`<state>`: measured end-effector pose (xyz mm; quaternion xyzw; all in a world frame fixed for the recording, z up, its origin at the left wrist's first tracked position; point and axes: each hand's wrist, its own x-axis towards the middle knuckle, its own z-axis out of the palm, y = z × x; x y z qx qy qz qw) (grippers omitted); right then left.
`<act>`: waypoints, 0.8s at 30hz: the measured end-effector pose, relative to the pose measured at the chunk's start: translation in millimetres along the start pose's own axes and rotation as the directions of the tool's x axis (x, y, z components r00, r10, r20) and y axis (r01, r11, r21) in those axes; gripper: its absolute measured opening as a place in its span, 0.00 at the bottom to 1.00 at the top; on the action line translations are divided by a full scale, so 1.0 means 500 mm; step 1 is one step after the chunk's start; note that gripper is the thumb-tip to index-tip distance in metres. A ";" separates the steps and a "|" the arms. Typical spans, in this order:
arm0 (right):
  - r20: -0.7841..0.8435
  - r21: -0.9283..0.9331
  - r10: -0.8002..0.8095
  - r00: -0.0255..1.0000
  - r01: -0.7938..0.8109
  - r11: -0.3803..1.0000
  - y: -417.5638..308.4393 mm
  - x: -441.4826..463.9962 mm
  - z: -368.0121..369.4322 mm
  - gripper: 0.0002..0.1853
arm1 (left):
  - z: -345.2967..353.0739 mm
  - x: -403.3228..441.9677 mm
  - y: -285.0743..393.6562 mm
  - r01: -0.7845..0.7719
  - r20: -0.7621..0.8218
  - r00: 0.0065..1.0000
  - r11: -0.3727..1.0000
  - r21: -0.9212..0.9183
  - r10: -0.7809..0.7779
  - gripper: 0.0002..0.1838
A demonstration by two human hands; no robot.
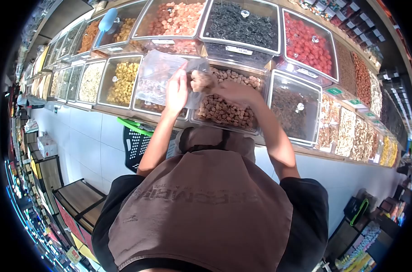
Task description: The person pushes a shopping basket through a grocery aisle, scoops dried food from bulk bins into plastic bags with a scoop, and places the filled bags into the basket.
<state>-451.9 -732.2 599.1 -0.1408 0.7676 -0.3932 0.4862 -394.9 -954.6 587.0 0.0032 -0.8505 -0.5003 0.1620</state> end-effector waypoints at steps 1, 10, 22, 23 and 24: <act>-0.042 -0.079 -0.063 0.997 0.059 0.995 -0.042 0.041 0.026 0.22 | -0.004 0.000 0.010 -0.018 -0.007 1.000 0.999 0.031 0.018 0.22; -0.330 -0.457 -0.560 0.760 0.391 0.799 -0.086 0.213 0.139 0.17 | -0.021 -0.039 0.009 -0.068 -0.118 0.989 0.987 0.146 0.086 0.20; -0.343 -0.252 0.315 0.885 -0.410 0.877 0.238 -0.043 0.066 0.21 | 0.136 -0.124 -0.213 -0.154 0.254 0.967 0.828 0.539 0.015 0.28; -0.352 -0.286 0.345 0.870 -0.451 0.845 0.261 -0.034 0.075 0.20 | 0.136 -0.128 -0.216 -0.158 0.255 0.967 0.798 0.582 0.005 0.28; -0.350 -0.278 0.354 0.867 -0.457 0.845 0.253 -0.035 0.080 0.20 | 0.134 -0.126 -0.212 -0.146 0.266 0.964 0.796 0.588 -0.020 0.28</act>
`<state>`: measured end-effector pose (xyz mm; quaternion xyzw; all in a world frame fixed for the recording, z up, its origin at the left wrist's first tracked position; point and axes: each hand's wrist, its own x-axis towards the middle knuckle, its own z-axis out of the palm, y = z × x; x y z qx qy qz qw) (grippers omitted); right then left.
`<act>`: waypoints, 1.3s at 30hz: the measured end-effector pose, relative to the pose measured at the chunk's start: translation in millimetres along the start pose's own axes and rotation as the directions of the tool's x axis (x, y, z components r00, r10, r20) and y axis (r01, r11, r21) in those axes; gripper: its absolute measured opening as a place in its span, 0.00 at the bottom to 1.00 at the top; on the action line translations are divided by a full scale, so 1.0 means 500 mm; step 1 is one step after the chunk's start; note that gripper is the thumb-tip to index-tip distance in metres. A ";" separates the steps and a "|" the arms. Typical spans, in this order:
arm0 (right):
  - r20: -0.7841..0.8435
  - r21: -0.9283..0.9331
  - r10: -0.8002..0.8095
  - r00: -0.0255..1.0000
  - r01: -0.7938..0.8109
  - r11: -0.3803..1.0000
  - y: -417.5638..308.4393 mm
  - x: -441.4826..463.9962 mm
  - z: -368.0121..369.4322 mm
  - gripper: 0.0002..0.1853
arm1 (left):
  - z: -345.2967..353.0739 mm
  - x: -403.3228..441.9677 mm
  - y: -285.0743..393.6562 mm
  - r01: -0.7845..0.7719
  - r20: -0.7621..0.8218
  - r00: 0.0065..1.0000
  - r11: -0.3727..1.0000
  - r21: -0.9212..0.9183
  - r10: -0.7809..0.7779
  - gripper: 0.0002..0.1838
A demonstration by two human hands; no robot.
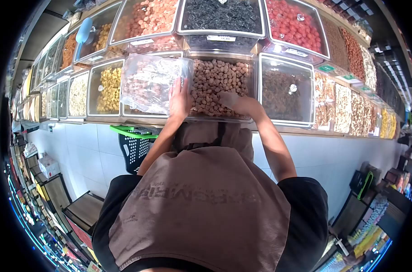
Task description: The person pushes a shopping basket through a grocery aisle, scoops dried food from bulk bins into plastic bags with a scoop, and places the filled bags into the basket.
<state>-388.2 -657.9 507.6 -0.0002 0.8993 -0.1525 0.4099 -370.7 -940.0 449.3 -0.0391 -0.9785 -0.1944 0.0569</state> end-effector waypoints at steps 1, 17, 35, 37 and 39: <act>-0.025 0.063 -0.013 1.000 0.015 0.998 -0.013 -0.002 0.000 0.20 | -0.001 0.000 -0.001 0.003 0.007 1.000 1.000 -0.004 -0.003 0.28; 0.009 0.479 -0.335 0.942 0.290 0.828 -0.072 0.034 0.063 0.24 | 0.004 0.004 -0.005 -0.009 0.014 1.000 0.999 0.031 0.008 0.34; -0.003 0.815 -0.287 0.958 0.168 0.554 -0.071 0.191 0.160 0.30 | -0.017 -0.002 -0.015 -0.011 -0.069 0.998 0.977 -0.214 -0.003 0.27; 0.033 0.822 -0.259 0.965 0.121 0.557 -0.064 0.171 0.140 0.29 | -0.037 0.002 -0.017 0.026 -0.079 0.995 0.934 -0.357 -0.059 0.24; 0.062 0.845 -0.298 0.953 0.109 0.524 -0.047 0.158 0.119 0.28 | -0.073 0.005 -0.014 0.057 -0.078 0.991 0.869 -0.491 -0.108 0.23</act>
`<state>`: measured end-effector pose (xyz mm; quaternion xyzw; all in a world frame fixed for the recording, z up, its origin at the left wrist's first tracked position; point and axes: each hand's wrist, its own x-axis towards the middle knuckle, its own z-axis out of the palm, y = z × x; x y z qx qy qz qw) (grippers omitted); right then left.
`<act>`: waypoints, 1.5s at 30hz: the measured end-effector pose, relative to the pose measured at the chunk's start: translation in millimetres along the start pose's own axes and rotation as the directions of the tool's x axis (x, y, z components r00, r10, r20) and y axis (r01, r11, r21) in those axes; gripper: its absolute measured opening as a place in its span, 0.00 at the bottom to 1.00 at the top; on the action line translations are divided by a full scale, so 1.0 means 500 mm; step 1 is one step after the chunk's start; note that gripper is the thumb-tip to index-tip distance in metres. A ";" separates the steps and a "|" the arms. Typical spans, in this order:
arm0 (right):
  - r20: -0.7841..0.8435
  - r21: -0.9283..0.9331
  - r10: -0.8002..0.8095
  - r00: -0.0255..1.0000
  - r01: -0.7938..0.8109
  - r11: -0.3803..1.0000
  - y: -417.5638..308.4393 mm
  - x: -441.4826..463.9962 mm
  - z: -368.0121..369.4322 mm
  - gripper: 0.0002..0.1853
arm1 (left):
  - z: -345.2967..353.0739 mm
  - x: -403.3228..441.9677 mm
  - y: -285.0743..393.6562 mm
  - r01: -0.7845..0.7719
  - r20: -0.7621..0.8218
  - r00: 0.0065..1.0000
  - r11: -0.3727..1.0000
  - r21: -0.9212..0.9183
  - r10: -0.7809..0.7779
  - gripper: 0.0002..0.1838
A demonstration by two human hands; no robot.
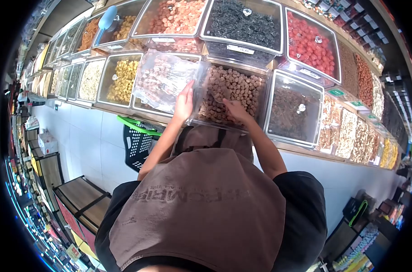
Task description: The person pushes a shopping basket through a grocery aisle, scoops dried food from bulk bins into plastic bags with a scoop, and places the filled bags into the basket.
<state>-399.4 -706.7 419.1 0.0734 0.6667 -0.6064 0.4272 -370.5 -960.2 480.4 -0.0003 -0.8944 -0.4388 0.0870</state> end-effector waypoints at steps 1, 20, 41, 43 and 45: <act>-0.017 -0.027 -0.004 1.000 0.004 1.000 -0.001 -0.009 -0.010 0.28 | -0.020 0.003 0.021 0.047 0.012 0.999 0.989 -0.138 -0.046 0.22; 0.396 -0.523 -0.881 0.258 0.852 0.014 -0.238 0.081 0.277 0.14 | -0.164 0.026 0.173 -0.084 -0.086 0.993 0.992 -0.095 0.076 0.23; -0.391 -0.741 -0.375 0.841 -0.045 0.670 -0.034 -0.205 0.015 0.20 | 0.033 -0.063 -0.043 -0.063 0.143 0.990 0.865 0.498 -0.011 0.39; -0.372 -0.814 -0.466 0.803 -0.041 0.580 -0.015 -0.165 0.030 0.19 | 0.035 -0.062 -0.050 -0.086 0.132 0.991 0.871 0.484 0.025 0.38; -0.384 -0.811 -0.425 0.820 -0.079 0.580 -0.037 -0.158 0.052 0.19 | 0.030 -0.066 -0.050 -0.088 0.104 0.994 0.879 0.469 0.044 0.37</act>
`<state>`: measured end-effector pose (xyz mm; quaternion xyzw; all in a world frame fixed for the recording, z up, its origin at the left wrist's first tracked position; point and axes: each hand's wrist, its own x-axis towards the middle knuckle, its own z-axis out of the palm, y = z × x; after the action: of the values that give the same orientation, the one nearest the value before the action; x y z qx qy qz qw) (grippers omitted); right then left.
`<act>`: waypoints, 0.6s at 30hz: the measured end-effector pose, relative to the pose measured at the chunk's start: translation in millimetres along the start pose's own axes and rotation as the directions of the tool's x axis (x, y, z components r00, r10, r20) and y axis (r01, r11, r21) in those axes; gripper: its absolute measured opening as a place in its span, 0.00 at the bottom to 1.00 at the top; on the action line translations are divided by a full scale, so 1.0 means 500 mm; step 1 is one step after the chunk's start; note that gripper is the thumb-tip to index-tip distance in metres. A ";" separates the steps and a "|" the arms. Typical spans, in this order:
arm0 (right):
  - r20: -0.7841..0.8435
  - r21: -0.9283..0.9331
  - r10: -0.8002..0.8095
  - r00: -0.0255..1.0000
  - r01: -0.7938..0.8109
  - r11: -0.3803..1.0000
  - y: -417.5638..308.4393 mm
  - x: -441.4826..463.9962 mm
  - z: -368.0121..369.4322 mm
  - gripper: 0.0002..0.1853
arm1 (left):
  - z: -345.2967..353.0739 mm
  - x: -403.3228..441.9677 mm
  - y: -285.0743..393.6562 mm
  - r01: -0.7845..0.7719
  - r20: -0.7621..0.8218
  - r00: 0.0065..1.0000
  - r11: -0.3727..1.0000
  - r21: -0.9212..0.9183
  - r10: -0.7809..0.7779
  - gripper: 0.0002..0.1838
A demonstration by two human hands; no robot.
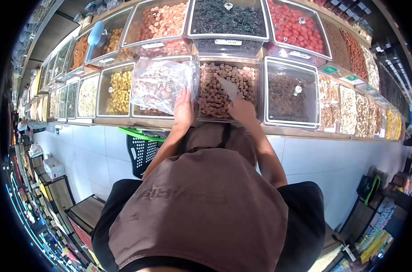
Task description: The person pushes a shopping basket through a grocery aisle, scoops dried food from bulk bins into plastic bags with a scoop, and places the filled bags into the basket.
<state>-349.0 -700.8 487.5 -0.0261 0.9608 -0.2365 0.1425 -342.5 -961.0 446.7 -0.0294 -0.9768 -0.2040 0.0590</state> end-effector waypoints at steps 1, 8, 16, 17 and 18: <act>0.031 -0.019 0.033 0.999 -0.033 0.999 -0.033 0.003 -0.006 0.19 | -0.010 0.000 -0.001 -0.009 0.003 1.000 1.000 0.009 0.009 0.33; -0.035 0.156 -0.108 0.994 0.112 0.981 -0.044 0.052 0.035 0.19 | -0.061 -0.011 -0.008 0.104 -0.163 0.975 0.962 -0.253 -0.148 0.19; -0.249 0.376 -0.115 0.962 0.205 0.903 -0.154 0.099 -0.207 0.16 | -0.237 0.050 -0.010 -0.008 -0.175 0.776 0.268 -0.963 -0.606 0.22; -0.288 0.431 -0.149 0.946 0.267 0.862 -0.177 0.100 -0.259 0.16 | -0.278 0.066 -0.011 -0.013 -0.070 0.745 0.091 -0.996 -0.663 0.23; -0.311 0.561 -0.130 0.942 0.292 0.775 -0.169 0.138 -0.278 0.15 | -0.311 0.081 -0.011 -0.073 -0.078 0.716 0.037 -0.997 -0.693 0.22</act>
<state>-456.4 -721.8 626.4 -0.0575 0.8373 -0.5437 -0.0089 -367.0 -1027.4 591.4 0.2325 -0.4985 -0.7942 0.2584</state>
